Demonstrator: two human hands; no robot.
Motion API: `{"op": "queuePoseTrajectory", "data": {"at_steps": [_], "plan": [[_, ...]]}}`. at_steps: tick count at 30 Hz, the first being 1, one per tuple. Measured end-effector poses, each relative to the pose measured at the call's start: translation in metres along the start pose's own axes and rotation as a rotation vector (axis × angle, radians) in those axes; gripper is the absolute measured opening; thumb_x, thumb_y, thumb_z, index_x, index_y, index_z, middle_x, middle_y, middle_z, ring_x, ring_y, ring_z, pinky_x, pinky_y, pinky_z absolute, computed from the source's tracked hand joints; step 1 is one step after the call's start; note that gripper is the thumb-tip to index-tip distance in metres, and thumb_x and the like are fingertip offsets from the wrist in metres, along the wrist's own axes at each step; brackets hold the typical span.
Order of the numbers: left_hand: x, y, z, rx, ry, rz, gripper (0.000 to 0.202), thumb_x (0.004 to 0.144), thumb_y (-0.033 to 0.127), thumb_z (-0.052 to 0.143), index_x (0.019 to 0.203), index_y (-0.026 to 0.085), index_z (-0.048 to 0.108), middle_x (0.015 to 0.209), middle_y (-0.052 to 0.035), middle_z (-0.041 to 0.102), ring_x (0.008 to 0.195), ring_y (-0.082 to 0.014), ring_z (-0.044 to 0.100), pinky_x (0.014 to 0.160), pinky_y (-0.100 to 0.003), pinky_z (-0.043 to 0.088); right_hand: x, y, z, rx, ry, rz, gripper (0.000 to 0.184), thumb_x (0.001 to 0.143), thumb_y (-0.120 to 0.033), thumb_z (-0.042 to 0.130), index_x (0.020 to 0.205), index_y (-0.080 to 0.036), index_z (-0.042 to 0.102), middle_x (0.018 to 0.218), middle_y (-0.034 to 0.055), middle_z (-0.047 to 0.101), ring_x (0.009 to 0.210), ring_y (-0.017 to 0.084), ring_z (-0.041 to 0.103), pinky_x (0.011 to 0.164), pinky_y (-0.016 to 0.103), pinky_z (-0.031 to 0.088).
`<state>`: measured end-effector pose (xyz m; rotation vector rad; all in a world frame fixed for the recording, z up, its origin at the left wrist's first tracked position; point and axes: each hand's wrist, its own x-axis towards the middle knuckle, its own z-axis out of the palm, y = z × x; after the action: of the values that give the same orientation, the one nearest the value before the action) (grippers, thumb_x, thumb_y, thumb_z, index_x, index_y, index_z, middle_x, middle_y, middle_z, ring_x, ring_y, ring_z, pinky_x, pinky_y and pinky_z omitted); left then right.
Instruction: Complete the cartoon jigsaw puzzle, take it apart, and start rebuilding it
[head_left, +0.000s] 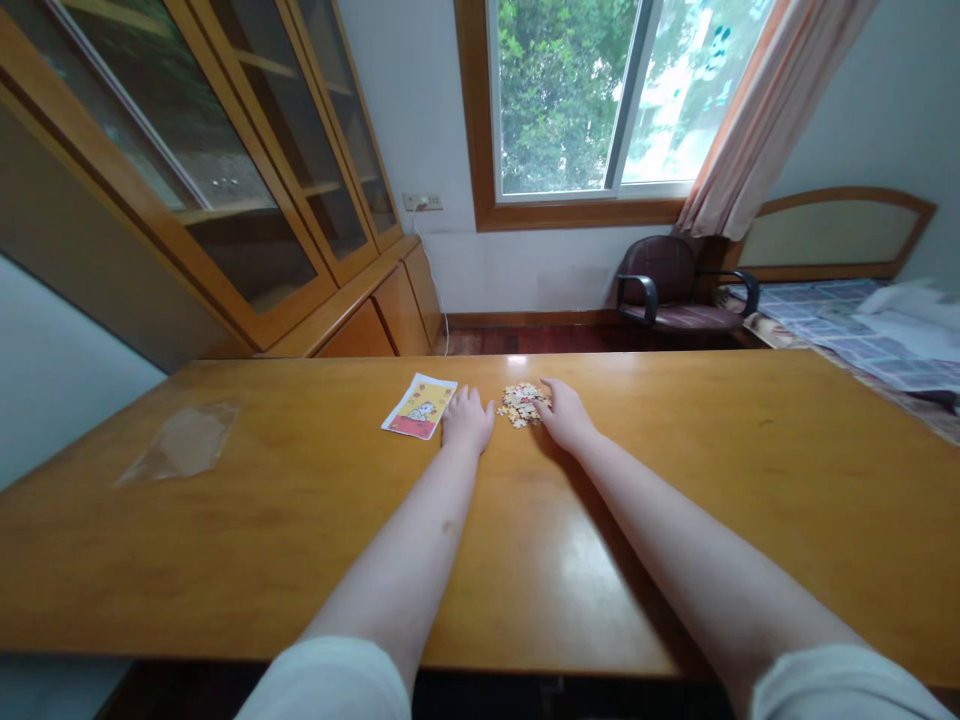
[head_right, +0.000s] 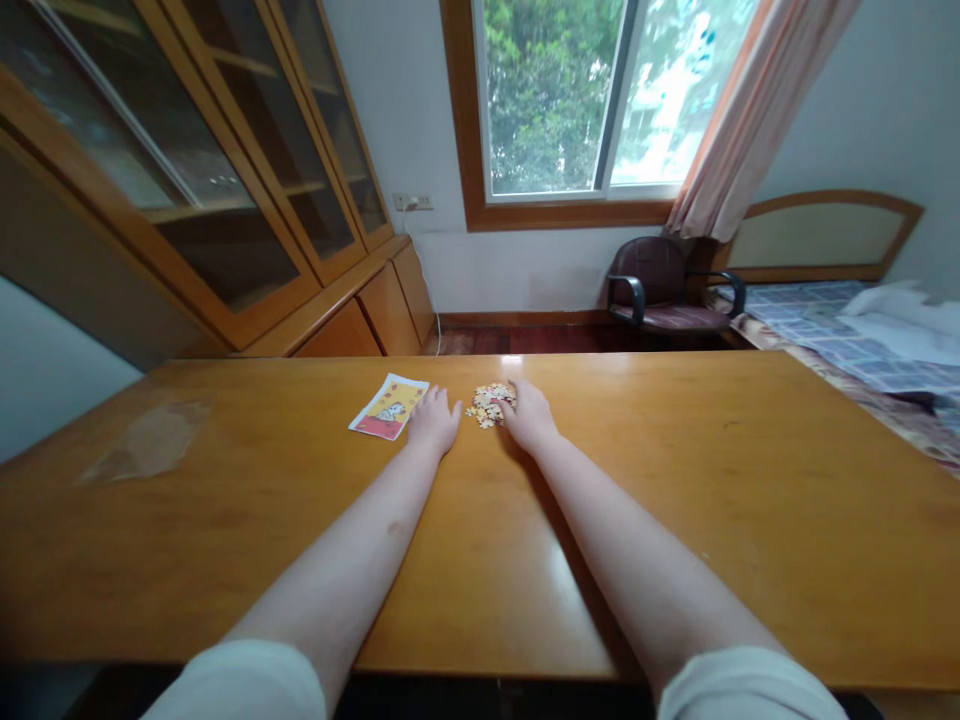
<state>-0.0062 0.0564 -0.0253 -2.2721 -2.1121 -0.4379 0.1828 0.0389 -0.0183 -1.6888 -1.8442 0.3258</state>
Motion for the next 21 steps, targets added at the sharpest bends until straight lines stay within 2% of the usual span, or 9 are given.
{"op": "queuePoseTrajectory", "data": {"at_steps": [1,3,5,7,9,12,17,21], "plan": [[-0.004,0.003,-0.004,0.001,0.022,0.037,0.041,0.092,0.034,0.038,0.122,0.011,0.054,0.127,-0.018,0.055,0.119,-0.028,0.05,0.099,-0.04,0.039,-0.006,0.005,-0.004,0.024,0.0,0.04,0.041,0.087,-0.029,0.048,0.124,-0.013,0.053,0.123,0.015,0.058,0.113,0.022,0.053,0.097,0.036,0.039],[-0.013,0.008,-0.012,-0.005,-0.012,0.195,0.032,0.091,0.027,0.038,0.114,0.017,0.058,0.113,-0.0124,0.063,0.108,-0.0242,0.058,0.095,-0.038,0.042,-0.017,0.013,-0.011,0.046,-0.064,0.086,0.033,0.086,-0.026,0.047,0.116,-0.015,0.057,0.101,0.0093,0.066,0.091,0.019,0.06,0.081,0.031,0.044],[-0.021,0.009,-0.018,-0.04,-0.095,0.361,0.03,0.092,0.027,0.038,0.114,0.023,0.059,0.106,-0.007,0.067,0.1,-0.0211,0.061,0.09,-0.034,0.045,-0.026,0.018,-0.018,0.04,-0.154,0.076,0.026,0.085,-0.026,0.047,0.107,-0.019,0.06,0.08,0.003,0.066,0.075,0.017,0.059,0.068,0.027,0.043],[-0.027,0.008,-0.023,-0.057,-0.189,0.458,0.03,0.091,0.033,0.041,0.114,0.029,0.06,0.105,-0.0033,0.069,0.094,-0.0203,0.064,0.083,-0.031,0.047,-0.032,0.02,-0.022,-0.004,-0.183,0.037,0.021,0.085,-0.026,0.047,0.1,-0.022,0.062,0.075,0.0008,0.064,0.069,0.015,0.057,0.063,0.025,0.039],[-0.029,0.006,-0.027,-0.06,-0.231,0.441,0.034,0.09,0.035,0.044,0.121,0.032,0.057,0.106,-0.0024,0.069,0.093,-0.0205,0.065,0.08,-0.029,0.048,-0.033,0.019,-0.024,-0.039,-0.198,0.013,0.019,0.085,-0.028,0.049,0.098,-0.022,0.062,0.074,0.0004,0.064,0.067,0.014,0.055,0.062,0.024,0.037],[-0.026,0.004,-0.031,-0.085,-0.267,0.429,0.038,0.087,0.038,0.048,0.124,0.035,0.056,0.104,-0.0017,0.07,0.093,-0.0207,0.065,0.079,-0.028,0.048,-0.027,0.016,-0.024,-0.09,-0.179,0.054,0.02,0.084,-0.032,0.051,0.099,-0.022,0.061,0.074,0.001,0.064,0.069,0.015,0.056,0.061,0.024,0.035],[-0.02,0.011,-0.031,-0.115,-0.306,0.457,0.031,0.084,0.04,0.052,0.111,0.032,0.066,0.097,-0.0024,0.071,0.09,-0.022,0.065,0.076,-0.029,0.047,-0.016,0.017,-0.022,-0.084,-0.143,0.154,0.019,0.082,-0.029,0.051,0.097,-0.022,0.062,0.076,0.0015,0.066,0.07,0.015,0.057,0.059,0.024,0.033],[-0.018,0.014,-0.029,-0.164,-0.316,0.452,0.027,0.082,0.041,0.054,0.102,0.029,0.068,0.092,-0.0021,0.071,0.083,-0.0194,0.064,0.072,-0.026,0.046,-0.013,0.021,-0.022,-0.032,-0.122,0.213,0.019,0.082,-0.027,0.048,0.09,-0.02,0.064,0.073,0.0015,0.066,0.067,0.014,0.056,0.055,0.023,0.032]]}}
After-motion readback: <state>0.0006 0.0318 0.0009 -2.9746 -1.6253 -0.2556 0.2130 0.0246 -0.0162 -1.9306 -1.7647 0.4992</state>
